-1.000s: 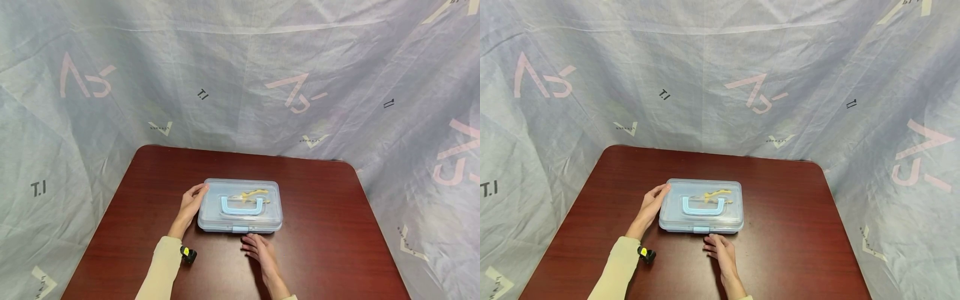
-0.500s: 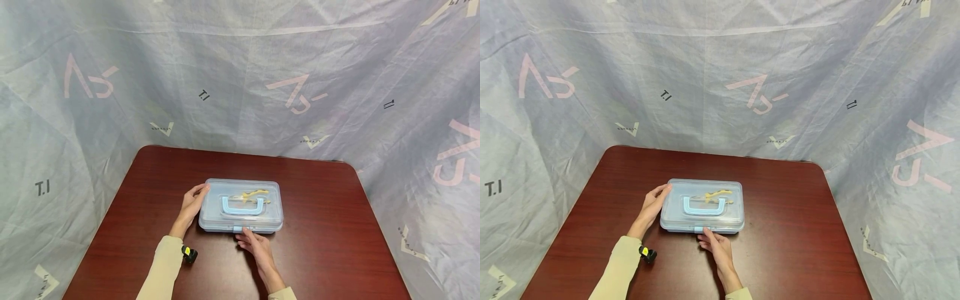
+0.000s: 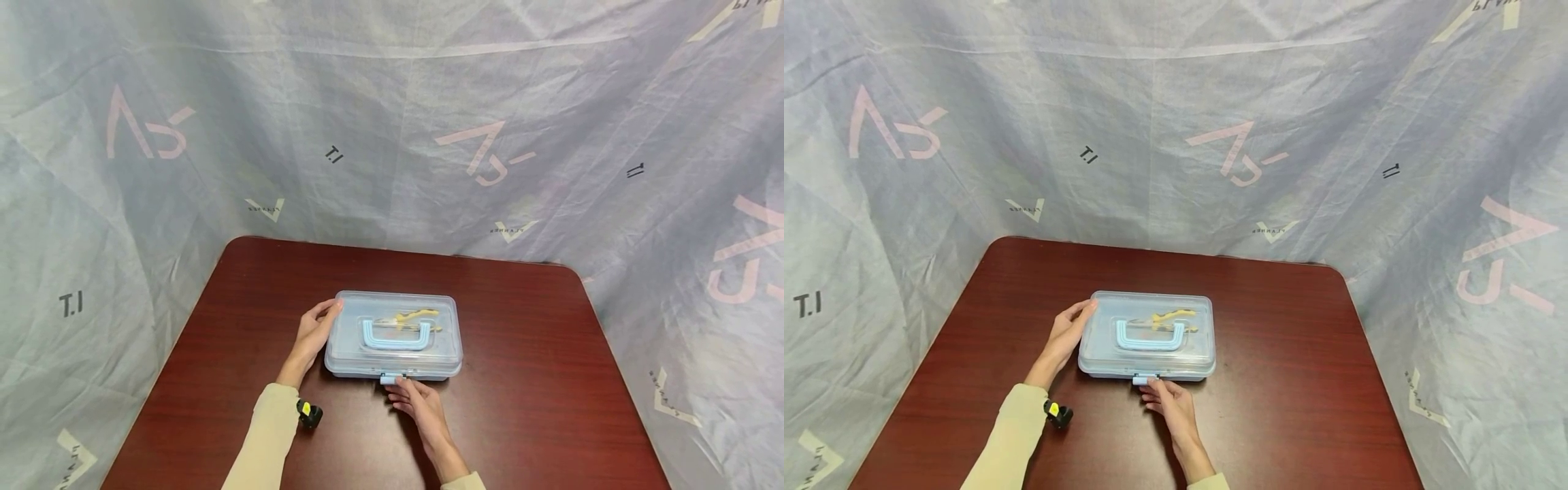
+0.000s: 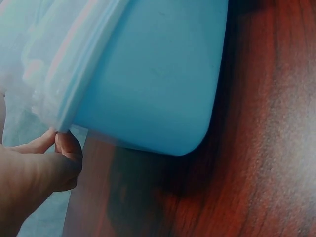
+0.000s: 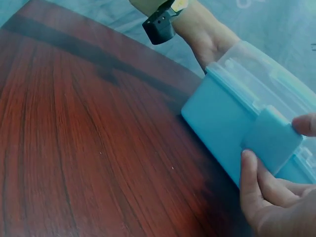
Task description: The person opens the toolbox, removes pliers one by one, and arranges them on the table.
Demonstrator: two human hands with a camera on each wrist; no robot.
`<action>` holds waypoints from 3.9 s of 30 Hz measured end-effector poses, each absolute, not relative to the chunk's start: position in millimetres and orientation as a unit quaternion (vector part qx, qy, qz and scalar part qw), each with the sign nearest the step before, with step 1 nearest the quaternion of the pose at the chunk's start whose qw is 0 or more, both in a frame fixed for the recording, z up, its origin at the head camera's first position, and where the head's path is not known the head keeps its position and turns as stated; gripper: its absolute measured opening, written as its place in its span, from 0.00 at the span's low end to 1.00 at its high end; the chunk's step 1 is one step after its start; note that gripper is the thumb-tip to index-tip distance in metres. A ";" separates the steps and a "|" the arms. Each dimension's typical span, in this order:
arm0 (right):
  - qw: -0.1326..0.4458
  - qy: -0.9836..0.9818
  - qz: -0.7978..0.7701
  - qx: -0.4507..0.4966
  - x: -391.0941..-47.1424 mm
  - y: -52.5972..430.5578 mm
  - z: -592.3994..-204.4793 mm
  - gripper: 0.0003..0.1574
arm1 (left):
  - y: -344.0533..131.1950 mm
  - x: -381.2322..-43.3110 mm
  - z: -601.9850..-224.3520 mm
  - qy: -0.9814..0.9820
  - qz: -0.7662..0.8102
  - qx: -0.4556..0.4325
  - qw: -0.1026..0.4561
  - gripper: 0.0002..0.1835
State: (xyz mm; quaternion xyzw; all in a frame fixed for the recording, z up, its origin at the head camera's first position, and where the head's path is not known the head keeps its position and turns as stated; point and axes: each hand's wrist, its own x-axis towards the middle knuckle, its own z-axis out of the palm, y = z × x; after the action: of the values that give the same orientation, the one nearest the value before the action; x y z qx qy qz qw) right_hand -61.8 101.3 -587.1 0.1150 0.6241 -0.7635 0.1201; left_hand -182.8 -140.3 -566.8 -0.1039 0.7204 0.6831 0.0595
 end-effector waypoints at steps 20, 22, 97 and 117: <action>0.153 0.690 -0.706 0.037 -65.4 123.7 -604.9 0.28 | -140.6 -182.7 -570.1 0.721 0.683 -0.106 0.053 0.36; 0.146 0.694 -0.703 0.061 -67.8 121.9 -605.4 0.25 | -140.4 -182.7 -570.4 0.721 0.683 -0.102 0.056 0.37; -0.161 0.788 -0.594 0.016 -62.7 186.5 -559.3 0.35 | -141.9 -179.5 -566.1 0.701 0.701 -0.103 0.083 0.38; -0.267 0.793 -0.540 -0.090 -94.5 199.1 -552.5 0.33 | -146.0 -180.5 -572.8 0.678 0.730 -0.068 0.052 0.21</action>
State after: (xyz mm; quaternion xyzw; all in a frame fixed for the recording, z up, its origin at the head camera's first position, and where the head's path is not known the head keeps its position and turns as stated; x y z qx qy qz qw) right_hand -94.5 199.1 -552.5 -0.0895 0.7929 -0.5402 -0.2675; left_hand -180.5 -146.0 -572.8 -0.0683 0.6776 0.7305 0.0517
